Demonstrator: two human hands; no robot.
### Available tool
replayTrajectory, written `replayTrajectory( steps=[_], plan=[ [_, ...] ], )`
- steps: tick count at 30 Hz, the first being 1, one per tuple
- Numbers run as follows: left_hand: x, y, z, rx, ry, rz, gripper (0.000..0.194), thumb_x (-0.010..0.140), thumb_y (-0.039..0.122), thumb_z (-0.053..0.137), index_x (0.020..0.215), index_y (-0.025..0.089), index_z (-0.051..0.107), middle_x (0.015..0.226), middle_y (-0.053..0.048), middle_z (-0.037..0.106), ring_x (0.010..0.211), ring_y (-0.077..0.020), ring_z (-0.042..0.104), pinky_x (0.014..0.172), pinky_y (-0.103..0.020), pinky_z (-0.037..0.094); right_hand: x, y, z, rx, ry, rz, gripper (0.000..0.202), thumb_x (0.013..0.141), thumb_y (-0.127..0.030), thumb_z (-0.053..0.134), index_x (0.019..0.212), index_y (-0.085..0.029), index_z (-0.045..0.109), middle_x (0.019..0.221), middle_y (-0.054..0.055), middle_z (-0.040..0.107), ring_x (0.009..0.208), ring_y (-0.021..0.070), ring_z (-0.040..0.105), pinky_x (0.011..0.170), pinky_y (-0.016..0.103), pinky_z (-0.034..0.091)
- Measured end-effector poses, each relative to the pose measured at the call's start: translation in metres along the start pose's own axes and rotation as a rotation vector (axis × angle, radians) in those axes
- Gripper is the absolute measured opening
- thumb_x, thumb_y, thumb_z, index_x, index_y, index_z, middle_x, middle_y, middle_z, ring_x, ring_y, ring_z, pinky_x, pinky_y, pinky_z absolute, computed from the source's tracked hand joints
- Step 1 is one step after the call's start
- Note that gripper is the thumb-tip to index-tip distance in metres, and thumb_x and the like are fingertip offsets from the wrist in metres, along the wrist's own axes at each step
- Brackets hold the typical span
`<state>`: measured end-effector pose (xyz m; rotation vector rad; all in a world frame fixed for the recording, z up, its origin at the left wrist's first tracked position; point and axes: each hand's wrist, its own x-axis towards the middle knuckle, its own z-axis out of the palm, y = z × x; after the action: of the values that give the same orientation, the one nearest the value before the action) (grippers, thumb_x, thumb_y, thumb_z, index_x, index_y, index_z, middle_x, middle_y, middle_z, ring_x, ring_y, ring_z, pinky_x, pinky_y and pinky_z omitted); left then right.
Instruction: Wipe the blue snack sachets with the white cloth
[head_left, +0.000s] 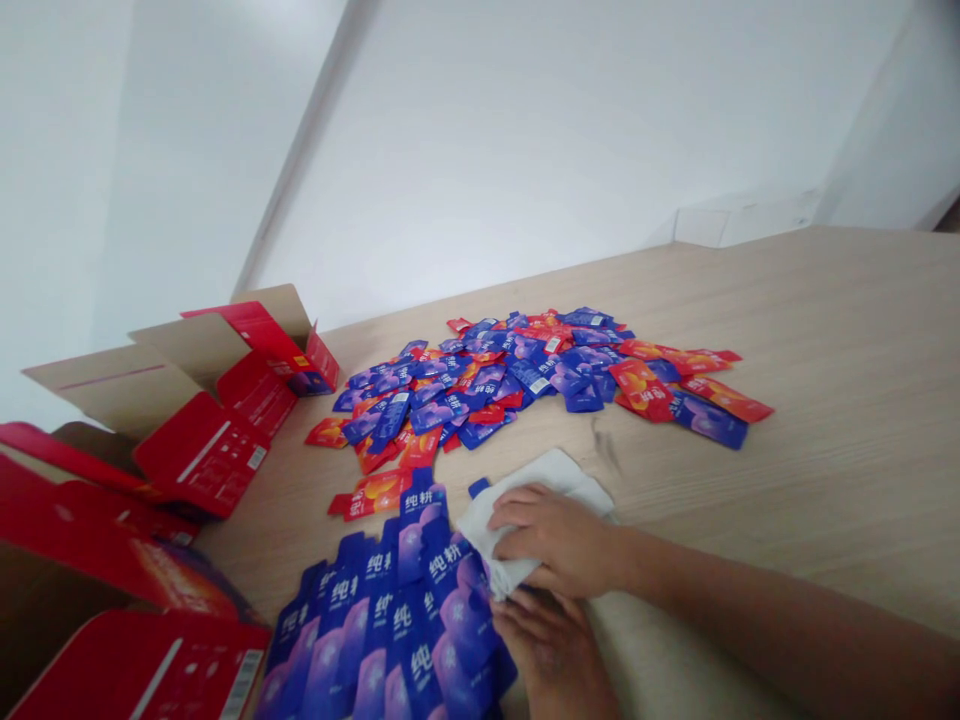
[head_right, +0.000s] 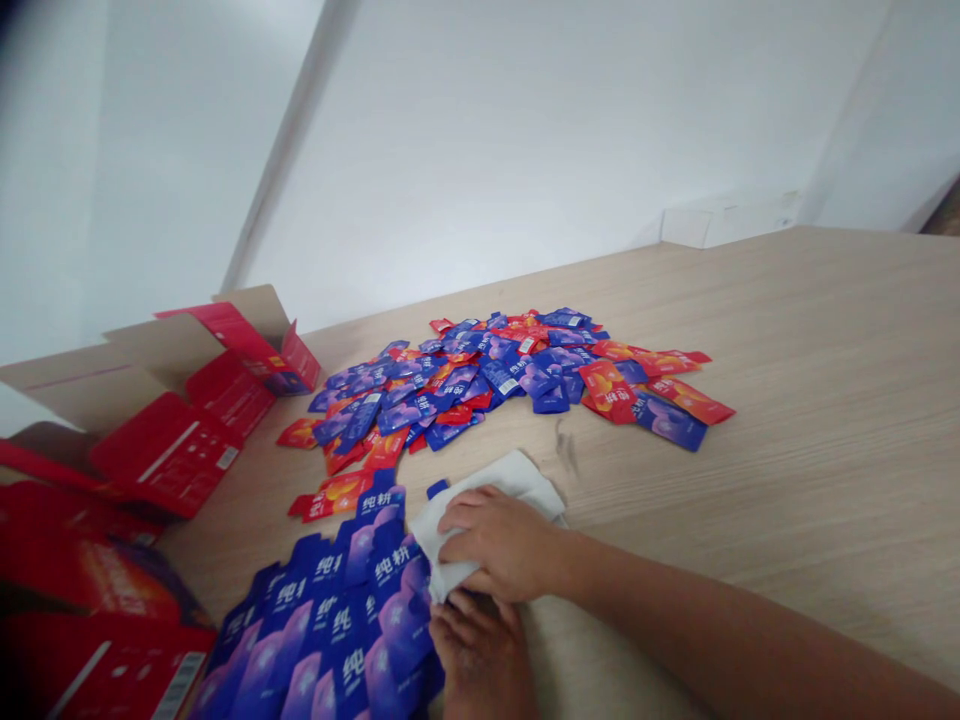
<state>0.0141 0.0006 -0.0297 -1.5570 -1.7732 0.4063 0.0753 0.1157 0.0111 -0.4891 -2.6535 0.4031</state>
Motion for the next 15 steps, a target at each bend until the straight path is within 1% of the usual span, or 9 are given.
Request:
replayTrajectory(
  steps=[3,6,9,11,12,15],
  plan=[
    [0.000,-0.002,-0.001,0.003,0.000,0.023,0.034,0.075,0.009,0.051,0.104,0.015,0.068,0.101,-0.025,0.068,0.093,-0.0344,0.065,0.084,-0.051,0.048,0.002,0.003,-0.001,-0.020,0.009,0.093,0.026,0.082,-0.036,0.059,0.105,-0.024,0.064,0.119,0.004,0.057,0.111,0.0223,0.044,0.097,0.039,0.030],
    [-0.001,-0.003,-0.001,0.008,0.004,0.057,0.037,0.074,0.008,0.052,0.105,0.017,0.067,0.103,-0.026,0.067,0.092,-0.0347,0.065,0.083,-0.052,0.048,0.004,0.009,-0.006,-0.055,0.025,0.199,0.026,0.078,-0.035,0.063,0.100,-0.021,0.065,0.114,0.006,0.059,0.108,0.0231,0.045,0.094,0.039,0.031],
    [-0.001,-0.003,0.000,0.012,0.021,0.058,0.036,0.073,0.007,0.052,0.104,0.018,0.068,0.102,-0.026,0.067,0.091,-0.0346,0.065,0.082,-0.052,0.048,0.003,0.012,-0.009,-0.092,0.032,0.248,0.023,0.074,-0.032,0.065,0.093,-0.018,0.066,0.109,0.007,0.060,0.105,0.0242,0.047,0.092,0.040,0.032],
    [-0.001,-0.002,0.000,0.013,0.034,0.041,0.035,0.073,0.007,0.052,0.102,0.018,0.069,0.101,-0.026,0.067,0.092,-0.0347,0.065,0.082,-0.052,0.048,0.002,0.010,-0.008,-0.094,0.032,0.232,0.023,0.073,-0.032,0.064,0.091,-0.017,0.066,0.109,0.008,0.059,0.106,0.0249,0.047,0.092,0.041,0.032],
    [-0.001,-0.001,0.000,0.012,0.038,0.030,0.034,0.073,0.008,0.052,0.101,0.017,0.069,0.101,-0.026,0.067,0.092,-0.0349,0.065,0.083,-0.051,0.048,0.001,0.008,-0.008,-0.083,0.030,0.202,0.024,0.074,-0.032,0.064,0.092,-0.017,0.066,0.110,0.009,0.059,0.106,0.0251,0.046,0.093,0.041,0.032],
    [0.000,0.000,0.000,0.001,0.032,-0.001,0.029,0.074,0.008,0.052,0.096,0.013,0.070,0.097,-0.025,0.069,0.091,-0.0351,0.065,0.085,-0.051,0.048,0.000,0.000,-0.004,-0.017,0.006,0.064,0.024,0.078,-0.034,0.060,0.098,-0.021,0.066,0.116,0.007,0.058,0.111,0.0240,0.044,0.096,0.040,0.030]
  ],
)
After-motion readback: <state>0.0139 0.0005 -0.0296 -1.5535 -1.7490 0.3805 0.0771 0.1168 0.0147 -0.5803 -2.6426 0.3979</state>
